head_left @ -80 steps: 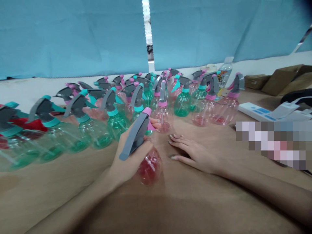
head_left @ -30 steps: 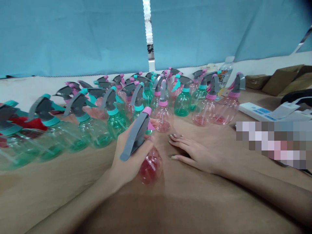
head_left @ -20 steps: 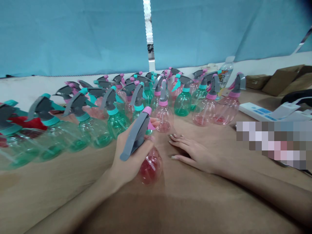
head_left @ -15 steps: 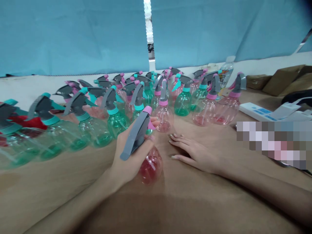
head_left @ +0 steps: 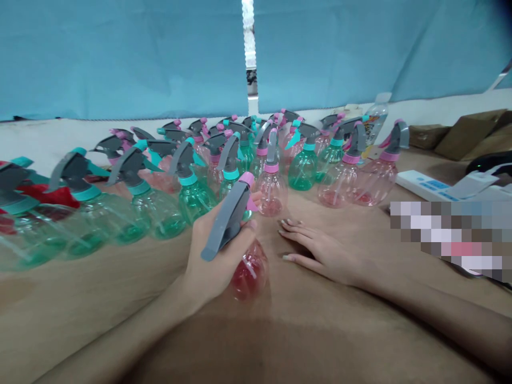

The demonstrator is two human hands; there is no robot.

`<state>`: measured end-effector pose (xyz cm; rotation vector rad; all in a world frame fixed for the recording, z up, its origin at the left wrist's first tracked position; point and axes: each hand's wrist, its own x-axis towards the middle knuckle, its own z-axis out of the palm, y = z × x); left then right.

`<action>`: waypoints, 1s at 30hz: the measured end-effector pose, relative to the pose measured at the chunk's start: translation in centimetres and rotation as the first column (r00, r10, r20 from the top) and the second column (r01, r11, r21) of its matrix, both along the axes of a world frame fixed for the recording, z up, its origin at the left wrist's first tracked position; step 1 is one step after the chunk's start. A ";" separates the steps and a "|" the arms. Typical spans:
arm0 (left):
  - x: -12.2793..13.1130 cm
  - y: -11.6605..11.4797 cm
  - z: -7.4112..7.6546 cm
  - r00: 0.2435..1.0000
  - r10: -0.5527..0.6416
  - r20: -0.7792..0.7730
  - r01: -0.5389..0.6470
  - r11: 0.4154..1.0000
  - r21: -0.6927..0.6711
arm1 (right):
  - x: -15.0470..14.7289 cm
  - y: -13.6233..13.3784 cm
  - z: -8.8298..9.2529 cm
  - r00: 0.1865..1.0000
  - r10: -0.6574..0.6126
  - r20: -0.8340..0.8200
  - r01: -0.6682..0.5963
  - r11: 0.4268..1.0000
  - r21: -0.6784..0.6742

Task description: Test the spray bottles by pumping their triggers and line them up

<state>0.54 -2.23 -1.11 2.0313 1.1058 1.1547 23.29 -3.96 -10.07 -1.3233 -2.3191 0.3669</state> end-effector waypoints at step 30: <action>0.2 -0.1 0.5 1.000 -0.027 0.013 0.027 0.998 -0.052 | 0.0 0.1 -0.1 0.999 0.005 0.041 -0.006 1.000 0.008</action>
